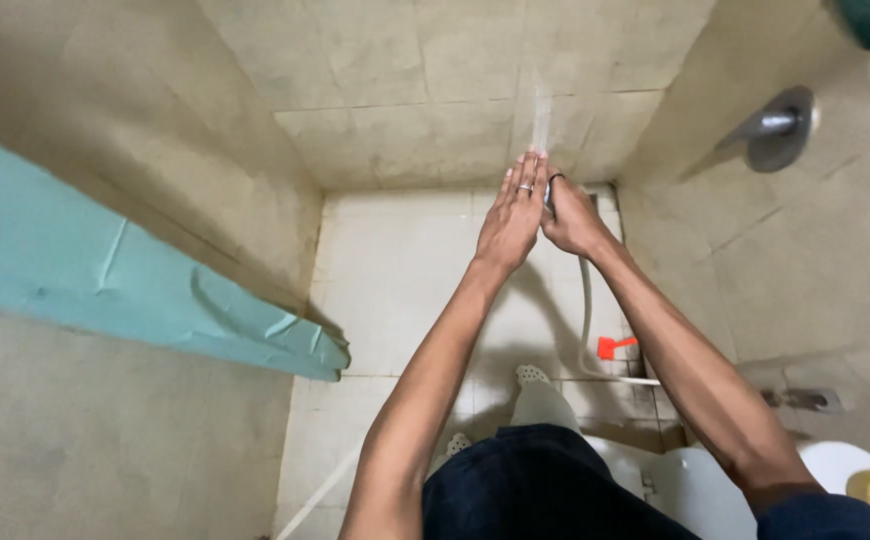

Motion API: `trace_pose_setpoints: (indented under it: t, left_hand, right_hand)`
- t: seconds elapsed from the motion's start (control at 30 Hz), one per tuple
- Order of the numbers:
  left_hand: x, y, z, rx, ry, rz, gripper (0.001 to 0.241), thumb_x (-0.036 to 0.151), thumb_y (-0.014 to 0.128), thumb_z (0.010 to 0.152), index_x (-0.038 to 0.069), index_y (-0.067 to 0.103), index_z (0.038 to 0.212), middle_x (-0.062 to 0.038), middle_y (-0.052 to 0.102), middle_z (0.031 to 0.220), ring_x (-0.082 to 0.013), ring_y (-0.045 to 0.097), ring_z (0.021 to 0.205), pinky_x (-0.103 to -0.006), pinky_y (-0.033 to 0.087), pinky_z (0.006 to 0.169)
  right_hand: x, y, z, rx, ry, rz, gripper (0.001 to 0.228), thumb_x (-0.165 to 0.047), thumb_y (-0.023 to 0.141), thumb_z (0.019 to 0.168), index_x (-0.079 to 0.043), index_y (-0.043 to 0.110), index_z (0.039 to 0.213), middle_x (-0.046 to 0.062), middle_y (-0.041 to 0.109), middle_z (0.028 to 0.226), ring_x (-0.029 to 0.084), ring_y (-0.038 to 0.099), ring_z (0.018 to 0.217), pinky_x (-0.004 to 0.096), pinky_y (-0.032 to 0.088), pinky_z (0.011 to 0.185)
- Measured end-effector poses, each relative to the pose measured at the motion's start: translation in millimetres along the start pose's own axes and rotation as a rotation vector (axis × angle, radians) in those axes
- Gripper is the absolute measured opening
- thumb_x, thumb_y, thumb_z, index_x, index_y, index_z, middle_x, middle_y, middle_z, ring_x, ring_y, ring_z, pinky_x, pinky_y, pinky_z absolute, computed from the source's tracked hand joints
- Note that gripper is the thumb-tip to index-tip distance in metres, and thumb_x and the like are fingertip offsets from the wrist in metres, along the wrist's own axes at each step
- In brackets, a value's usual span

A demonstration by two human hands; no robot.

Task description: The person scrubs the inside of a toilet bowl with a yellow sponge, then uses a handheld bidet sprayer to rinse the toilet and the surrounding tiled walls. Finally, the person wipes the wall tiles with a green cloth.

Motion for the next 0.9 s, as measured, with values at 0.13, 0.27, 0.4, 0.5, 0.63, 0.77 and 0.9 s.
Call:
trace_pose_setpoints:
  t: [0.13,0.27,0.4,0.5,0.63,0.77,0.9]
  left_hand:
    - [22,5,14,-0.04,0.068,-0.017,0.083,-0.01,0.046,0.085,0.0,0.016,0.162,-0.02,0.022,0.169,-0.0319,0.026,0.157,-0.0417,0.021,0.131]
    - [36,29,29,-0.082,0.136,-0.03,0.081,-0.007,0.046,0.088,0.001,0.015,0.162,-0.02,0.022,0.169,-0.0309,0.026,0.157,-0.0413,0.021,0.131]
    - [53,43,42,-0.06,0.237,-0.025,0.079,-0.004,0.047,0.09,0.001,0.015,0.162,-0.02,0.019,0.17,-0.0308,0.027,0.157,-0.0415,0.021,0.131]
    - [68,52,56,-0.082,0.285,-0.122,0.076,-0.001,0.048,0.093,0.002,0.015,0.163,-0.019,0.017,0.17,-0.0328,0.026,0.156,-0.044,0.022,0.129]
    - [83,72,77,-0.117,0.359,-0.121,0.078,-0.002,0.047,0.092,0.001,0.016,0.164,-0.02,0.017,0.172,-0.0344,0.025,0.158,-0.0425,0.025,0.131]
    - [110,90,86,-0.086,0.487,-0.236,0.072,0.001,0.047,0.093,-0.003,0.022,0.16,-0.025,0.021,0.168,-0.037,0.027,0.157,-0.0459,0.025,0.13]
    - [143,116,105,0.011,0.587,-0.371,0.066,0.003,0.048,0.097,-0.006,0.028,0.159,-0.024,0.028,0.167,-0.0367,0.031,0.157,-0.0463,0.026,0.132]
  right_hand:
    - [34,-9,-15,-0.003,0.226,-0.115,0.061,-0.006,0.061,0.09,0.005,0.04,0.146,0.035,0.056,0.134,0.051,0.055,0.124,0.052,0.047,0.101]
    - [43,-24,-27,0.158,0.049,-0.111,0.059,-0.001,0.058,0.089,0.008,0.041,0.146,0.037,0.055,0.136,0.053,0.054,0.125,0.052,0.048,0.1]
    - [56,-38,-36,0.113,0.364,-0.107,0.052,-0.002,0.056,0.09,0.003,0.049,0.142,0.033,0.063,0.126,0.047,0.061,0.123,0.049,0.052,0.099]
    - [70,-52,-45,0.24,0.28,-0.127,0.055,0.001,0.058,0.088,0.005,0.047,0.142,0.035,0.062,0.126,0.05,0.059,0.12,0.051,0.051,0.098]
    - [87,-72,-50,0.29,0.275,-0.161,0.061,-0.001,0.061,0.084,0.008,0.045,0.142,0.036,0.06,0.128,0.051,0.058,0.121,0.052,0.05,0.096]
    - [105,-89,-76,0.338,0.383,-0.137,0.055,-0.009,0.067,0.09,0.008,0.047,0.139,0.034,0.06,0.129,0.05,0.059,0.119,0.051,0.051,0.095]
    - [125,-114,-98,0.454,0.373,-0.115,0.05,-0.01,0.065,0.097,0.008,0.046,0.14,0.032,0.061,0.131,0.049,0.06,0.12,0.049,0.053,0.095]
Point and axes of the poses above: each hand's wrist, its own z-axis towards the middle knuckle, its own y-axis out of the palm, x = y × z, the point moved 1 cm from there along z, towards the middle knuckle
